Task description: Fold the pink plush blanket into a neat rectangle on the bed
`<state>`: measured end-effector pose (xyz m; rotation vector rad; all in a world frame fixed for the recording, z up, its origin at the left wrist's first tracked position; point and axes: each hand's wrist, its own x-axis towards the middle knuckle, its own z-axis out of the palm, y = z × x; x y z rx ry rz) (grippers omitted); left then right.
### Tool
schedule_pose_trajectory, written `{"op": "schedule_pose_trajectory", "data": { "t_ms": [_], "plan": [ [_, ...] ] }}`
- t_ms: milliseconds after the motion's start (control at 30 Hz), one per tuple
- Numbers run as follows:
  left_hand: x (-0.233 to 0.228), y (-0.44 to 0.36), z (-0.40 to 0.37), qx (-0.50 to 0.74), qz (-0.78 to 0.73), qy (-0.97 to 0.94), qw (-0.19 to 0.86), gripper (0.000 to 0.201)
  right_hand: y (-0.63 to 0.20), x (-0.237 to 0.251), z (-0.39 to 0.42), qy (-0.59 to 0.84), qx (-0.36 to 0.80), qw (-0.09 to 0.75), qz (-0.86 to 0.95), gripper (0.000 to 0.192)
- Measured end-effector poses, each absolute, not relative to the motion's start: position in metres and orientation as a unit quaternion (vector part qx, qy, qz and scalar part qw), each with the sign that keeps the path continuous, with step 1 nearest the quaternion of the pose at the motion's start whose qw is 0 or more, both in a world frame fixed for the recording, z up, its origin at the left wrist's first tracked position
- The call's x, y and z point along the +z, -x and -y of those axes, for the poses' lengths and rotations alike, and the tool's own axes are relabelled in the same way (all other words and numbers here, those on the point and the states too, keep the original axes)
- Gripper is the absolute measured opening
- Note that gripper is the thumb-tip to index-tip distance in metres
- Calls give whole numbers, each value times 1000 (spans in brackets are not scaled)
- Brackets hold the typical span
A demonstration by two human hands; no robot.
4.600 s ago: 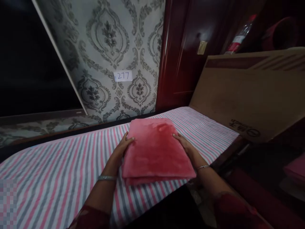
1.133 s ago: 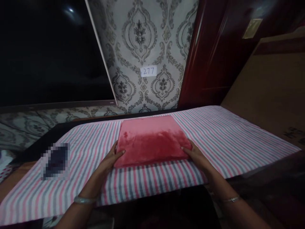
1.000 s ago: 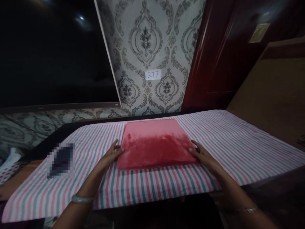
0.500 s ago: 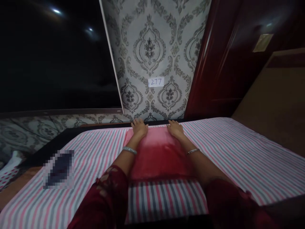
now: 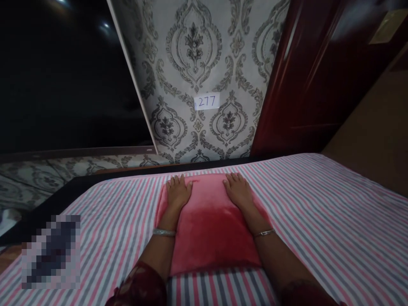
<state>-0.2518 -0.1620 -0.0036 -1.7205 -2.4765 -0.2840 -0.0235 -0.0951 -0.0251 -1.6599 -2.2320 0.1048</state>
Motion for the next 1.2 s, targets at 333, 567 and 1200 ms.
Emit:
{"op": "schedule_pose_trajectory", "data": {
  "t_ms": [333,567,1200],
  "plan": [
    [5,247,164,-114,827,549,25,68,26,-11,104,602,56,163,779,51],
    [39,213,194,-98,765,636,26,65,36,17,137,536,55,153,829,52],
    [-5,190,219,-47,725,685,52,57,44,-16,171,504,15,141,852,51]
  ]
}}
